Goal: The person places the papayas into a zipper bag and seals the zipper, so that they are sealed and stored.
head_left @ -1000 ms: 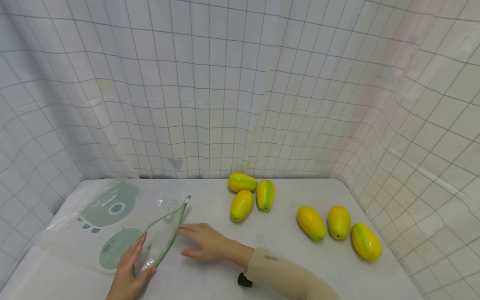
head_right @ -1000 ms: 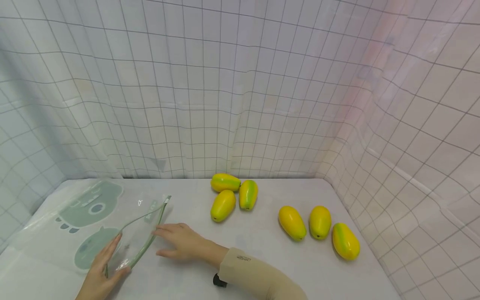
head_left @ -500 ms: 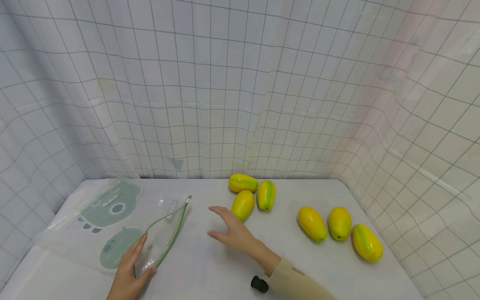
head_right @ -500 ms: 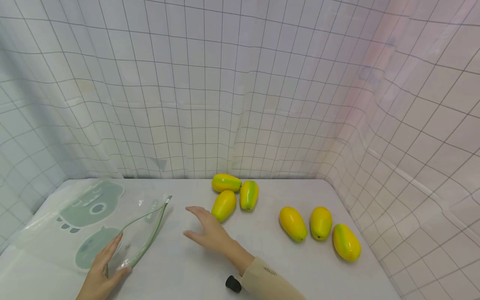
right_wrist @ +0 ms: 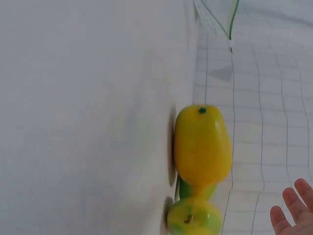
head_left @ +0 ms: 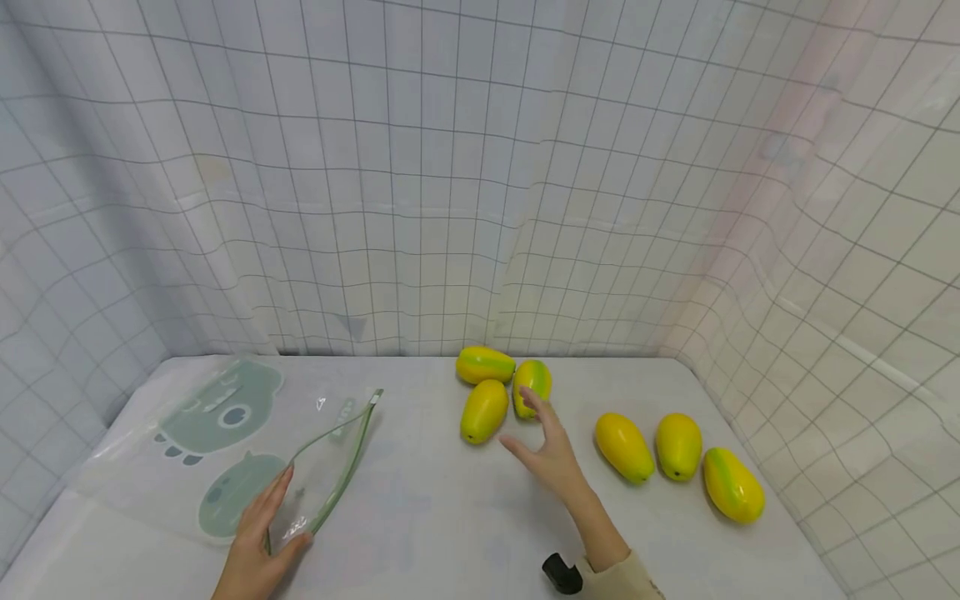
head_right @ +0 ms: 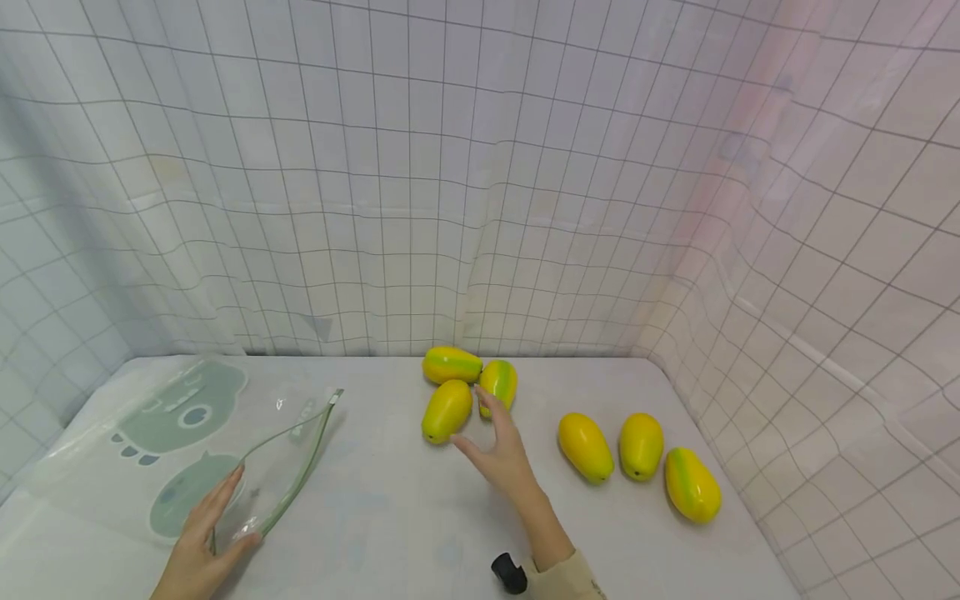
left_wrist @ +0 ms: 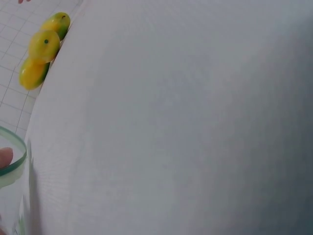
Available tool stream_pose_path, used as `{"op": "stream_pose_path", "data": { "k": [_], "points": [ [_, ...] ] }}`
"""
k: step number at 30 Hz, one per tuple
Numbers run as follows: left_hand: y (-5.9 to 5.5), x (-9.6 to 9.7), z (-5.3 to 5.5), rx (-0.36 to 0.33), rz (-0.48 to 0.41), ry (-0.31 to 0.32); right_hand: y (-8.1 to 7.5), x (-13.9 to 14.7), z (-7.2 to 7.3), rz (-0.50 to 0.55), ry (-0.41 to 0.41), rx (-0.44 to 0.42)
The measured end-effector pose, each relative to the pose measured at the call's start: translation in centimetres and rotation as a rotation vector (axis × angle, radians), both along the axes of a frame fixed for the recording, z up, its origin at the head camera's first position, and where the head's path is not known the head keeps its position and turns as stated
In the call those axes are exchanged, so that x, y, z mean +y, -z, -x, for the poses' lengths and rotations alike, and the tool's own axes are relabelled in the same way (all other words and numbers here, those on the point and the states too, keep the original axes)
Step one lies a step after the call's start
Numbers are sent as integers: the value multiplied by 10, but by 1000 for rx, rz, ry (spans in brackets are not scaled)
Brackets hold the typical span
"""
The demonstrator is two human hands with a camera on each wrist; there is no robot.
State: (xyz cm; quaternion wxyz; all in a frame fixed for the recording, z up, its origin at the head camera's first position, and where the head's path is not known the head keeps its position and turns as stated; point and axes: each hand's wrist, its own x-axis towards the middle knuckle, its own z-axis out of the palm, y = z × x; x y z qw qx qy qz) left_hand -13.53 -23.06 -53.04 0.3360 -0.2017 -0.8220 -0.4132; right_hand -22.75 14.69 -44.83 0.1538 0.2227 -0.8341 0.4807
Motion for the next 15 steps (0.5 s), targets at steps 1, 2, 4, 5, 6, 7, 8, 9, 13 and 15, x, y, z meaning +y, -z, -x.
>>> {"op": "stream_pose_path", "data": {
  "k": [1, 2, 4, 5, 6, 7, 8, 9, 13, 15],
  "points": [
    [0, 0, 0, 1, 2, -2, 1, 6, -1, 2, 26, 2],
    [0, 0, 0, 0, 4, -5, 1, 12, -2, 6, 48, 3],
    [-1, 0, 0, -3, 6, -11, 3, 23, -4, 24, 80, 2],
    [-1, 0, 1, -1, 3, -11, 5, 28, -4, 35, 96, -2],
    [0, 0, 1, 0, -1, -10, 6, 33, -5, 46, 112, -11],
    [0, 0, 1, 1, -5, -9, 7, 37, -7, 62, 122, -17],
    [0, -1, 1, 0, -6, -9, 4, 40, -10, 79, 131, -29],
    [1, -1, 1, 1, -8, -7, 1, 42, -13, 99, 141, -44],
    [3, -2, 3, 1, -8, -1, -11, 50, -27, 155, 200, -112],
    [3, -2, 2, 0, -5, -5, -14, 55, -31, 166, 243, -133]
  ]
}}
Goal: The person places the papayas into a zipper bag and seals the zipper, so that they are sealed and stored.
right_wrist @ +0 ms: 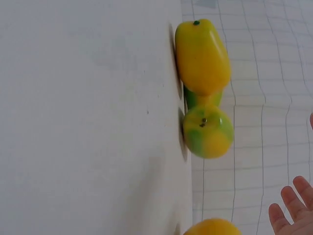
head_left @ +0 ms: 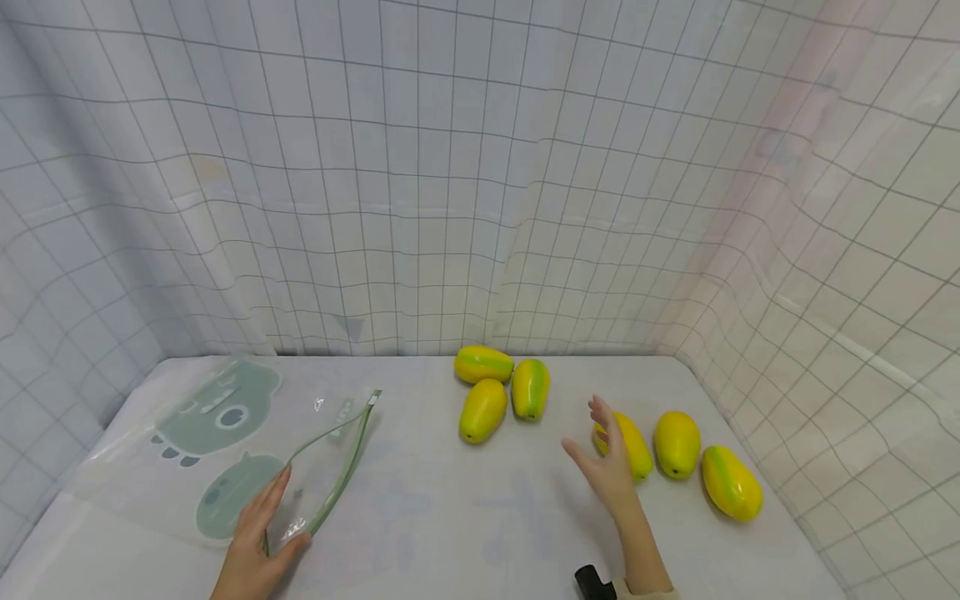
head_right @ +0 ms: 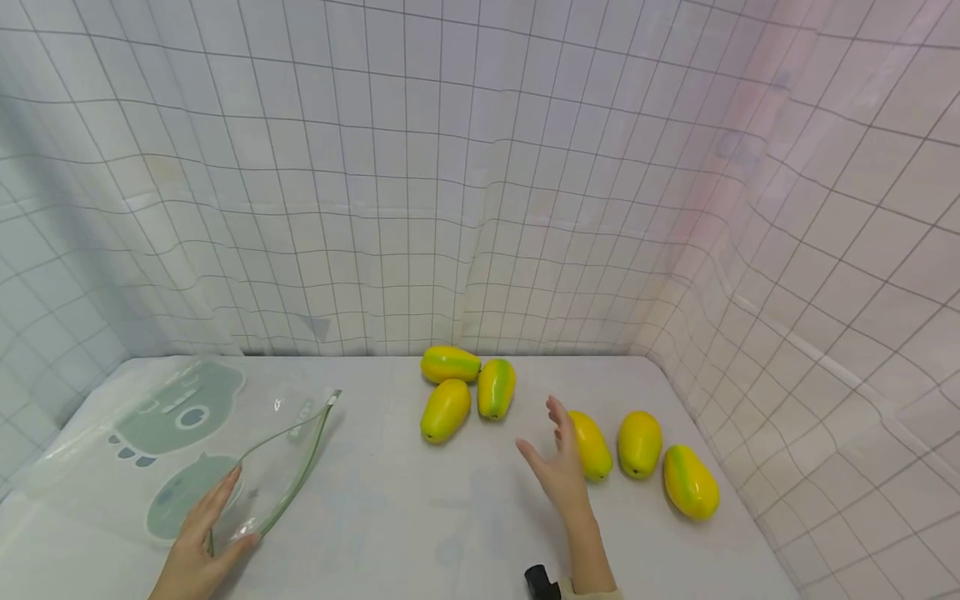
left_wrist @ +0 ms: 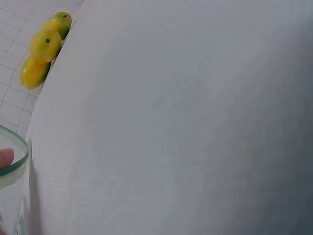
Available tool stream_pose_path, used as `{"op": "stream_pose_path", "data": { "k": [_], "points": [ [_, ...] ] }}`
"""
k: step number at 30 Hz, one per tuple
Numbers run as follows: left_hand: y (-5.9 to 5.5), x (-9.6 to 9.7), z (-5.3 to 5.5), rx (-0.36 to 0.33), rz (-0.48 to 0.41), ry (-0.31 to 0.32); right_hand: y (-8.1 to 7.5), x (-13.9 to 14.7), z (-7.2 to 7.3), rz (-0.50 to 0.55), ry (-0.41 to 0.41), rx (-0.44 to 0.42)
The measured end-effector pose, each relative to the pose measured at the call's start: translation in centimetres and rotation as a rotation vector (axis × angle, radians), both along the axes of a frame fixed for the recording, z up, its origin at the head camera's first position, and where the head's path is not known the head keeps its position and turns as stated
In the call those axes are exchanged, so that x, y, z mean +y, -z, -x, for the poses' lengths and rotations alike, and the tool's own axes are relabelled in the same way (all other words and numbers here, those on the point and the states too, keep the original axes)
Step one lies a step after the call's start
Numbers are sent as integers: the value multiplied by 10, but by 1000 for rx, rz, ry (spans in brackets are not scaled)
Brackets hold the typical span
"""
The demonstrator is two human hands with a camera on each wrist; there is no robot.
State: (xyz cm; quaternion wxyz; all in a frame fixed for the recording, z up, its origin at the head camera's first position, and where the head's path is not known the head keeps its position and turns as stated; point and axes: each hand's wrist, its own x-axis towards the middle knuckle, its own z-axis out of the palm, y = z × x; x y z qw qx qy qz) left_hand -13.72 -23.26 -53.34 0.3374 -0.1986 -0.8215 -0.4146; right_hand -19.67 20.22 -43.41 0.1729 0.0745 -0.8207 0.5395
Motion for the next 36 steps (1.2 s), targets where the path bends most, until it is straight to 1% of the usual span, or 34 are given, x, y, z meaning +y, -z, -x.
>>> {"op": "stream_pose_path", "data": {
  "k": [3, 6, 8, 11, 14, 19, 31, 36],
  "points": [
    [-3, 0, -3, -15, -1, -16, 2, 9, -3, 17, 58, 9],
    [-5, 0, -5, -25, -2, -27, 8, 22, -6, 27, 122, 26],
    [-6, 0, -5, -19, -3, -26, 15, 33, -6, 30, 157, 21],
    [-6, 0, -4, -10, -6, -24, 28, 50, -4, 3, 194, -13],
    [-4, -1, -3, 5, -9, -20, 39, 63, -3, -26, 200, -55],
    [-3, 1, -2, 14, -5, -17, 49, 75, -5, -56, 177, -101],
    [-6, 6, -4, -27, -8, -33, 57, 84, -8, -84, 167, -101],
    [-6, 5, -5, -32, -5, -36, 60, 87, -7, -61, 180, -134]
  ]
}}
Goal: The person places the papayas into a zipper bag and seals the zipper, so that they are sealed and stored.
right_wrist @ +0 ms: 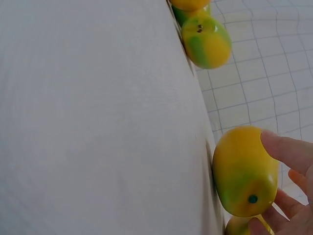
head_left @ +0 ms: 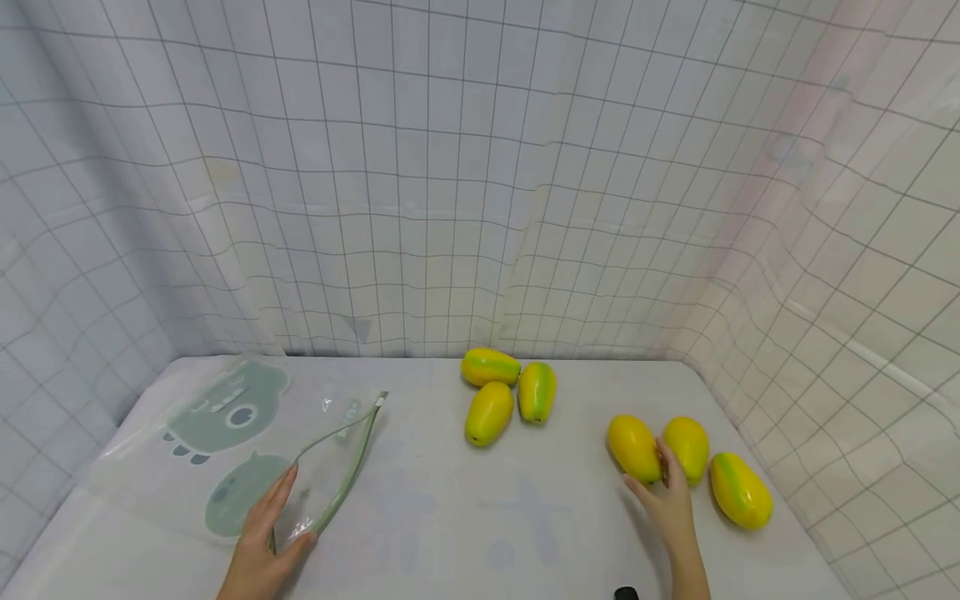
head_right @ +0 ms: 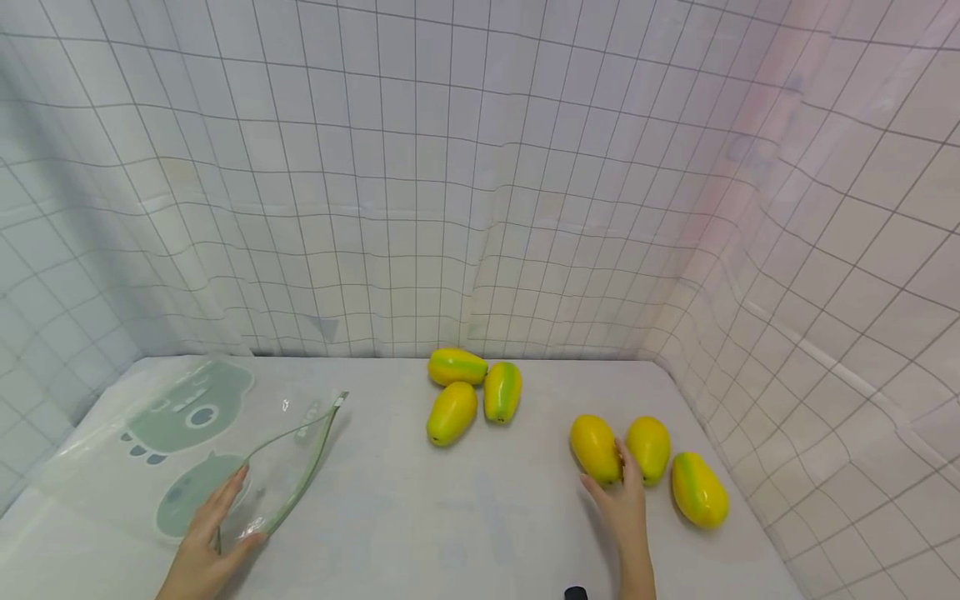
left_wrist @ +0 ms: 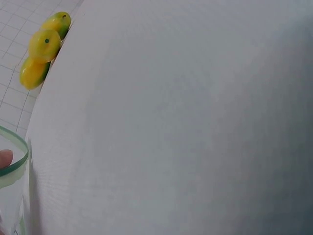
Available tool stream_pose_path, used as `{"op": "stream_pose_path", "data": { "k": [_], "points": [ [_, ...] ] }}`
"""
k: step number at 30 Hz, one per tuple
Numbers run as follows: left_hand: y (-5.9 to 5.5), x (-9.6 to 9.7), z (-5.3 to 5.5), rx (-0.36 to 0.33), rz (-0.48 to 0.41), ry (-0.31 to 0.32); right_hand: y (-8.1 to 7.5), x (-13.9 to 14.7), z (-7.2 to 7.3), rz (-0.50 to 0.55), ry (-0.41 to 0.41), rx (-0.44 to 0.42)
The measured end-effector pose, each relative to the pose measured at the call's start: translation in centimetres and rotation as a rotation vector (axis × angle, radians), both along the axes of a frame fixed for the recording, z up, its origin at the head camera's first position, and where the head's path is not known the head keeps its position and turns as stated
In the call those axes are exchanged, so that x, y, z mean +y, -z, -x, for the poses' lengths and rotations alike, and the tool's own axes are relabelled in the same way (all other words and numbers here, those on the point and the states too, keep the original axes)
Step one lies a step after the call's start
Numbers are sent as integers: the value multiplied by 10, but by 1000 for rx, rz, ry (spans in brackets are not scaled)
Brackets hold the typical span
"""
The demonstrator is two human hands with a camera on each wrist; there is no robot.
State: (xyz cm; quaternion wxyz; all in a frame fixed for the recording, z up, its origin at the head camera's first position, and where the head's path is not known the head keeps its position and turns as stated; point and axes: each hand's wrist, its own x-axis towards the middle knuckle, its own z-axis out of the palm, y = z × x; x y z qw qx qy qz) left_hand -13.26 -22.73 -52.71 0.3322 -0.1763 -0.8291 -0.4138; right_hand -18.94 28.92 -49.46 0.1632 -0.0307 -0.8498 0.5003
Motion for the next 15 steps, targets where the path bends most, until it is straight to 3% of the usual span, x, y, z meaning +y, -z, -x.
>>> {"op": "stream_pose_path", "data": {
  "k": [15],
  "points": [
    [0, 0, 2, 10, -10, 6, 9, 0, 8, -63, 125, -19]
  ]
}}
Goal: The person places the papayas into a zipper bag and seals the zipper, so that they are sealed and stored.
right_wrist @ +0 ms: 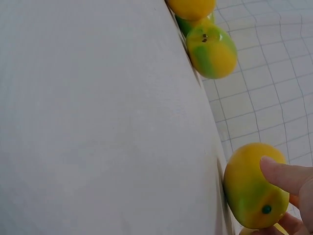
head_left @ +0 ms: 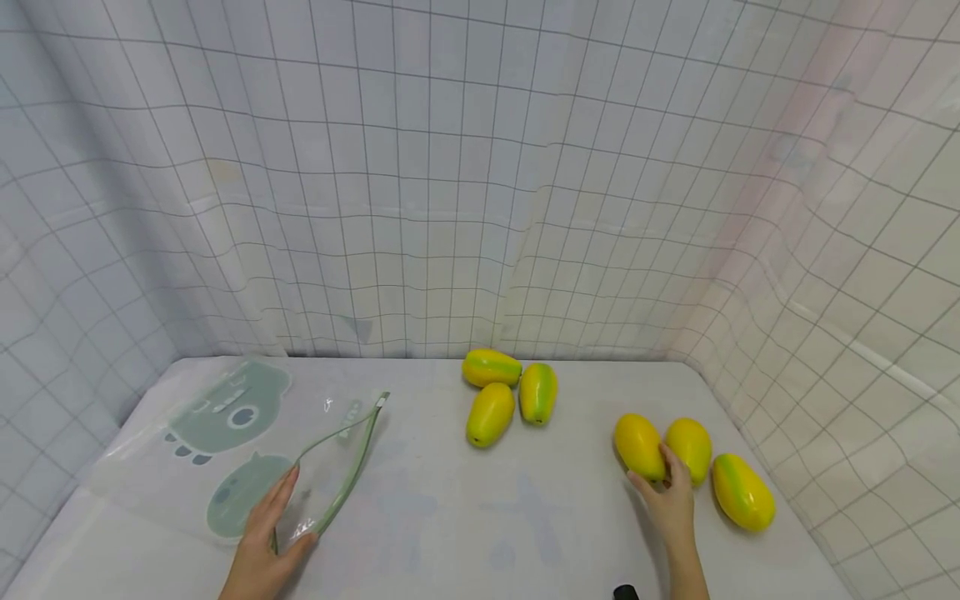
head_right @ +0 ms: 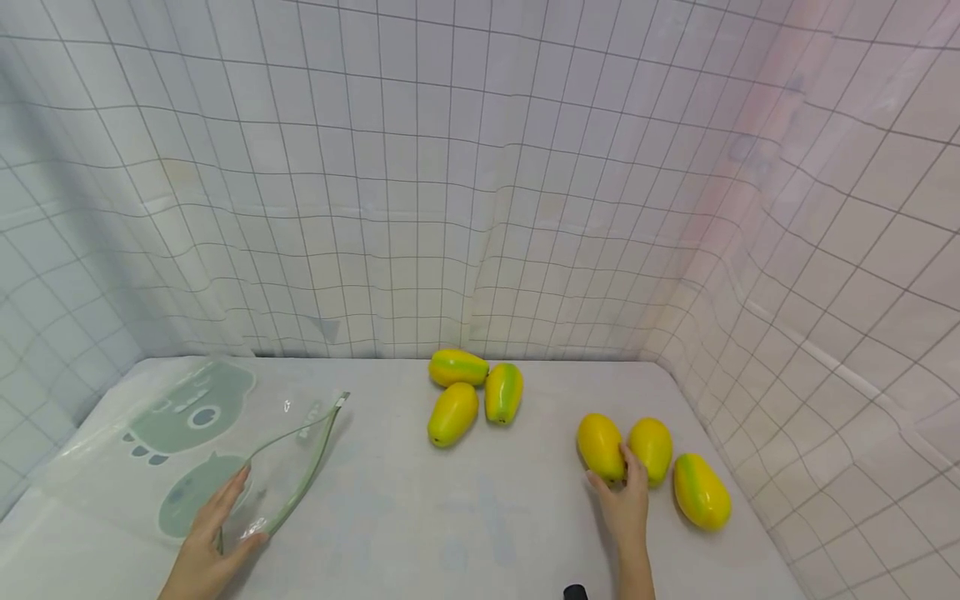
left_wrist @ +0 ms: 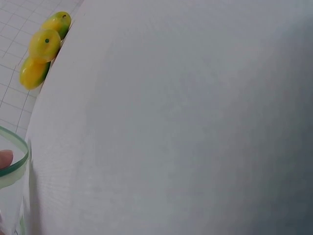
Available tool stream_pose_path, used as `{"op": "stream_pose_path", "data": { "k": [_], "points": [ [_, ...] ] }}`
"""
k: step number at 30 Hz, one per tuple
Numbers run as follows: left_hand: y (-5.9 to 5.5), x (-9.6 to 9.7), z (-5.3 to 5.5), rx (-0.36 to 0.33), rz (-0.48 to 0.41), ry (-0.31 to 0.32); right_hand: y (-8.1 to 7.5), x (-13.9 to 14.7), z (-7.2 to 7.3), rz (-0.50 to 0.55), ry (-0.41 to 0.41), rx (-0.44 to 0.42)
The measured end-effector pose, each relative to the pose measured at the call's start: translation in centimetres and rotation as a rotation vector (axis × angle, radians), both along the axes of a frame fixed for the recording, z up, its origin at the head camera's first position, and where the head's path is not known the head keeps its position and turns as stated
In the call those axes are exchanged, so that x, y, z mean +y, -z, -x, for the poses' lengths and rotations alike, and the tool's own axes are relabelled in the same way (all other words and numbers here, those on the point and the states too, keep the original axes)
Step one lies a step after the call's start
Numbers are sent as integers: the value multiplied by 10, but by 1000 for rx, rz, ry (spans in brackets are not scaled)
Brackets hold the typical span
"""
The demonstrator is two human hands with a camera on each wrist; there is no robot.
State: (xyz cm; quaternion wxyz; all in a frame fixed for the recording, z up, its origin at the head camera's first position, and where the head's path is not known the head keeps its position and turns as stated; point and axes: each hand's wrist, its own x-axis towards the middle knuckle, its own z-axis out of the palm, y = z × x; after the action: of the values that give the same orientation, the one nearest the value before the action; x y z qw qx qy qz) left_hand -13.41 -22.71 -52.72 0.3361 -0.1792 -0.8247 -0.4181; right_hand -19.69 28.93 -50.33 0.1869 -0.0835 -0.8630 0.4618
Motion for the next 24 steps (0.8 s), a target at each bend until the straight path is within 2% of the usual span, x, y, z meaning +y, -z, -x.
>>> {"op": "stream_pose_path", "data": {
  "k": [13, 24],
  "points": [
    [-2, 2, -2, -13, 5, -5, 4, 0, 3, 54, -28, -15],
    [-2, 2, -3, -37, 14, -12, 3, -2, 5, 54, -19, 27]
  ]
}}
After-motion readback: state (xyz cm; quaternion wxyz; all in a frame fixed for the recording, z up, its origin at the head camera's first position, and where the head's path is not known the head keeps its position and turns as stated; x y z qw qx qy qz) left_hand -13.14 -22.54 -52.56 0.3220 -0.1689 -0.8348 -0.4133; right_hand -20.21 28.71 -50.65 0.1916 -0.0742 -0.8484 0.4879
